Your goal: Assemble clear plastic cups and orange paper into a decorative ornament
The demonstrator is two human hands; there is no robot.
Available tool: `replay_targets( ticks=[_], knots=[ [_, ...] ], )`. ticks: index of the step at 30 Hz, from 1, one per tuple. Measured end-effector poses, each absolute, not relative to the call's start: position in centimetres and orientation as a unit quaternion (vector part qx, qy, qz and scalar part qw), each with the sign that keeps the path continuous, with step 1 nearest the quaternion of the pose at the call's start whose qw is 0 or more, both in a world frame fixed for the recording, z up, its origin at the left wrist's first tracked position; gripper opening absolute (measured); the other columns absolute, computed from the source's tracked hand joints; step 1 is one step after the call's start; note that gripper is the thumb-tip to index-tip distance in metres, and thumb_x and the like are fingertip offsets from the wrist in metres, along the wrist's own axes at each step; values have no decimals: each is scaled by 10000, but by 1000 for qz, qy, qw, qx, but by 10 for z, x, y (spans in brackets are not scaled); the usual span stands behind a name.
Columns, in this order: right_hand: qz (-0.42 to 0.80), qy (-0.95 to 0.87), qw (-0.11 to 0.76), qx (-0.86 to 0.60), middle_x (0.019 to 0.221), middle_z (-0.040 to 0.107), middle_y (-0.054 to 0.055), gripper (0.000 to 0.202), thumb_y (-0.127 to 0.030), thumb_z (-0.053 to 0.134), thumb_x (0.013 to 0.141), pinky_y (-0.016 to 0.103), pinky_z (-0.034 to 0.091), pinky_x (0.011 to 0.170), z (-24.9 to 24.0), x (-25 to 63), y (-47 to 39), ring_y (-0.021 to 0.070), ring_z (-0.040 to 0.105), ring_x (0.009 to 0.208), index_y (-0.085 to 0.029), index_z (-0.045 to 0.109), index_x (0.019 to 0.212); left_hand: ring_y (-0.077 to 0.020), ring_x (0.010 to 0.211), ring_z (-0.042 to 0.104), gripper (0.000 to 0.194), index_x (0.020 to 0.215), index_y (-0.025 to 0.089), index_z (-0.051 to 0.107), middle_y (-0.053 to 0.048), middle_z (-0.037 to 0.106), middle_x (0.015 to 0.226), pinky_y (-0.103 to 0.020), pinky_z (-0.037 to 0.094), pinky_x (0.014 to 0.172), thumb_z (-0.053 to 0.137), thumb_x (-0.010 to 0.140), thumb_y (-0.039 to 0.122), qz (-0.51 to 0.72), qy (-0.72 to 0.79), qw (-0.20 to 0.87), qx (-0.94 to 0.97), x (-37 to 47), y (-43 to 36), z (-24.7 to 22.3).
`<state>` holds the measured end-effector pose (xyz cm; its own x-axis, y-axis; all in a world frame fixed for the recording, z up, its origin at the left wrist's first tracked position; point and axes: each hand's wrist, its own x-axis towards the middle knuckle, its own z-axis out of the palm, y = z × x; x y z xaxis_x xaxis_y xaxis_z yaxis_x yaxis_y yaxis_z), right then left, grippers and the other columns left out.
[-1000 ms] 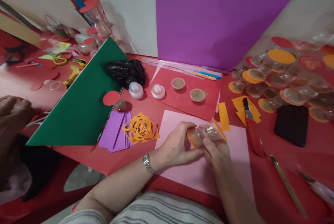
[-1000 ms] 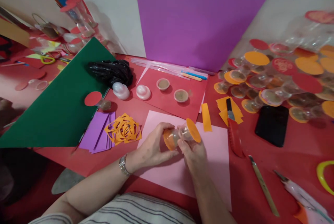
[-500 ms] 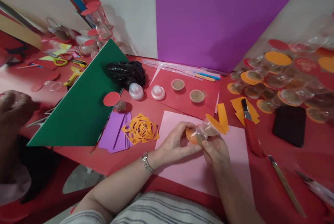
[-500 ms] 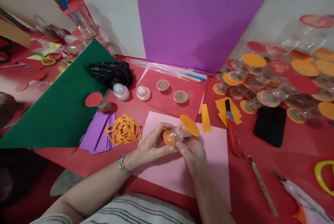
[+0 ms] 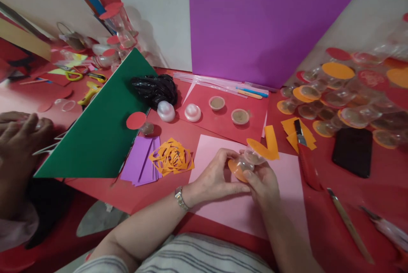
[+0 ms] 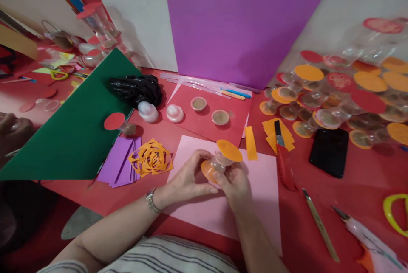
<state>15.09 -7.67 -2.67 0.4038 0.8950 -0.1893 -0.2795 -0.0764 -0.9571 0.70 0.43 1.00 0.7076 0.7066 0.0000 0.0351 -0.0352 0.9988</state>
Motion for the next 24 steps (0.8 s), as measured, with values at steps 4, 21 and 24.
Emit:
replay_targets(
  ticks=[4, 21, 24],
  knots=[
    [462, -299, 631, -547, 1167, 745, 73, 453, -491, 799, 781, 445, 590, 948, -33, 152, -75, 270, 720, 1087, -280, 629, 1144, -250, 1077, 610, 638, 1134, 212, 462, -112, 600, 1202, -439, 509, 946, 825, 741, 559, 261, 278, 642, 665, 9, 4, 8],
    [475, -235, 641, -555, 1142, 749, 87, 471, -462, 838, 744, 444, 595, 916, -22, 147, -76, 288, 720, 1070, -262, 656, 1130, -190, 965, 608, 539, 1114, 203, 437, -78, 600, 1117, -372, 527, 881, 804, 738, 323, 226, 283, 691, 625, 11, 2, 16],
    [474, -245, 652, -539, 1180, 743, 98, 428, -503, 787, 787, 458, 599, 905, -24, 149, -77, 296, 722, 1065, -263, 676, 1123, -171, 905, 597, 454, 1105, 204, 459, -55, 598, 1046, -333, 520, 814, 751, 771, 297, 200, 264, 725, 604, 9, 5, 19]
  ],
)
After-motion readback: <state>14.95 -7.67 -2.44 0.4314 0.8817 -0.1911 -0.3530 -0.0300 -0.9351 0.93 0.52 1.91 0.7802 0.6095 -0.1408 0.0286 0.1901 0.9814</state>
